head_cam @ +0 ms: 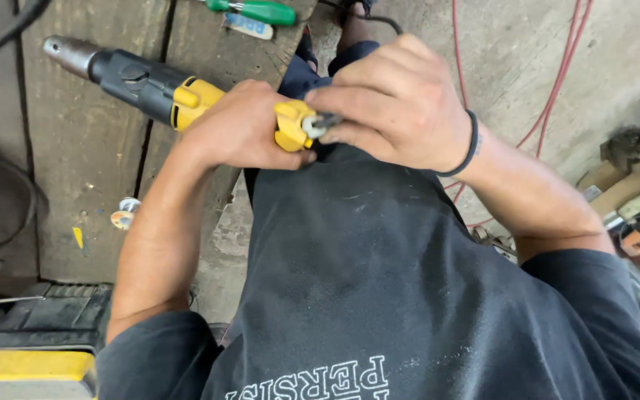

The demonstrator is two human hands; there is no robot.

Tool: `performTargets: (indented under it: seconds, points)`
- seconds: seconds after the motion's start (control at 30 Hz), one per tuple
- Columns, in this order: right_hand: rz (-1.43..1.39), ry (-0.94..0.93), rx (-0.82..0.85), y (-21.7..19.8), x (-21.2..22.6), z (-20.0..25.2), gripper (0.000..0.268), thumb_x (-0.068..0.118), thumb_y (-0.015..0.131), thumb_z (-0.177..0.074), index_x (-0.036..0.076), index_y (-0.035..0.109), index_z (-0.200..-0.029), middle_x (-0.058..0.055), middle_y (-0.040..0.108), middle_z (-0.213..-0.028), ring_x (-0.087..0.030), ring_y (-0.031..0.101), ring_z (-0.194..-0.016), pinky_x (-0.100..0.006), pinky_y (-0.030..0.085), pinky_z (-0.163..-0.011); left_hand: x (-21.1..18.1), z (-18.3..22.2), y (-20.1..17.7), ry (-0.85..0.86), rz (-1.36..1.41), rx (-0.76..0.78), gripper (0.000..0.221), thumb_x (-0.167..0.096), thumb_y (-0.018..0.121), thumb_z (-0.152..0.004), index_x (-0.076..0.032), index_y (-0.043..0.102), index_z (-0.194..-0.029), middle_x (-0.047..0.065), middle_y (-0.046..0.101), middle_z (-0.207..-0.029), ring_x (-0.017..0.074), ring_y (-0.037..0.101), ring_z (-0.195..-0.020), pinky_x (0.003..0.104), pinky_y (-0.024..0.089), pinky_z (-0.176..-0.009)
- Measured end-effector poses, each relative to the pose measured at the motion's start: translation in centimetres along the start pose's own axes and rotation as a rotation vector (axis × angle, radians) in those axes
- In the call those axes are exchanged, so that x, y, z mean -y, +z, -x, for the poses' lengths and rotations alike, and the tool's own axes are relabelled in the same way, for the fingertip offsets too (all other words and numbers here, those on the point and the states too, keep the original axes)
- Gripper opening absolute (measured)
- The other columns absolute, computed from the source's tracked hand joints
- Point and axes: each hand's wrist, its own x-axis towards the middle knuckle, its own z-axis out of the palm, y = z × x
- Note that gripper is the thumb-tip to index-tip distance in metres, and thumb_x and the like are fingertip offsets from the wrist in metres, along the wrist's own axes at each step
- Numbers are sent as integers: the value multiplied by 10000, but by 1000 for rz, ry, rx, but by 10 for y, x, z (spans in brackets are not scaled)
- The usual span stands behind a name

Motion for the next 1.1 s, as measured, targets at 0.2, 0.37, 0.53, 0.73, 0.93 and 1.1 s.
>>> performTargets:
  seconds: [0.2, 0.37, 0.53, 0.73, 0.93, 1.1]
  points:
    - [27, -114, 81, -3, 25, -4, 343, 189, 435, -1119, 174, 746, -1261, -15, 721, -1118, -212, 682, -871, -356, 411, -741, 1, 14, 17, 144, -82, -135, 225, -387, 708, -795, -220, 562, -753, -12, 649, -645, 323, 641, -607, 491, 411, -530]
    - [144, -151, 47, 4, 34, 4, 222, 116, 561, -1096, 148, 745, -1216, -10, 721, -1035, -176, 637, -766, -313, 405, -667, 6, 12, 24, 188, -66, -148, 255, -417, 737, -820, -220, 581, -777, -31, 655, -656, 316, 632, -598, 483, 408, -526]
    - [139, -86, -5, 7, 36, 16, 164, 227, 678, -1048, 85, 755, -1077, -45, 728, -971, -194, 681, -761, -322, 468, -666, 11, 12, 18, 262, -62, -155, 213, -402, 762, -793, -241, 632, -843, -41, 677, -690, 317, 658, -636, 485, 417, -526]
    - [-89, 56, -19, 8, 41, 23, 113, 136, 694, -1034, 23, 698, -1040, -104, 738, -1010, -251, 720, -821, -364, 540, -679, 8, 9, 10, 235, -38, -126, 176, -368, 737, -780, -251, 637, -867, -84, 689, -713, 278, 657, -649, 473, 428, -567]
    - [176, -186, 46, -1, 24, 28, 54, 130, 693, -1044, 146, 721, -1001, -75, 724, -1084, -244, 683, -860, -356, 501, -766, 9, 1, 12, 151, -69, -13, 226, -385, 727, -768, -231, 566, -808, -51, 682, -681, 328, 660, -684, 503, 447, -634]
    - [-59, 286, 145, 10, 29, 39, 177, 88, 547, -1024, 53, 681, -1135, -97, 695, -1072, -281, 702, -869, -415, 535, -749, 9, 4, 13, 169, -35, -32, 196, -338, 752, -735, -237, 607, -819, -48, 684, -692, 313, 664, -680, 489, 448, -611]
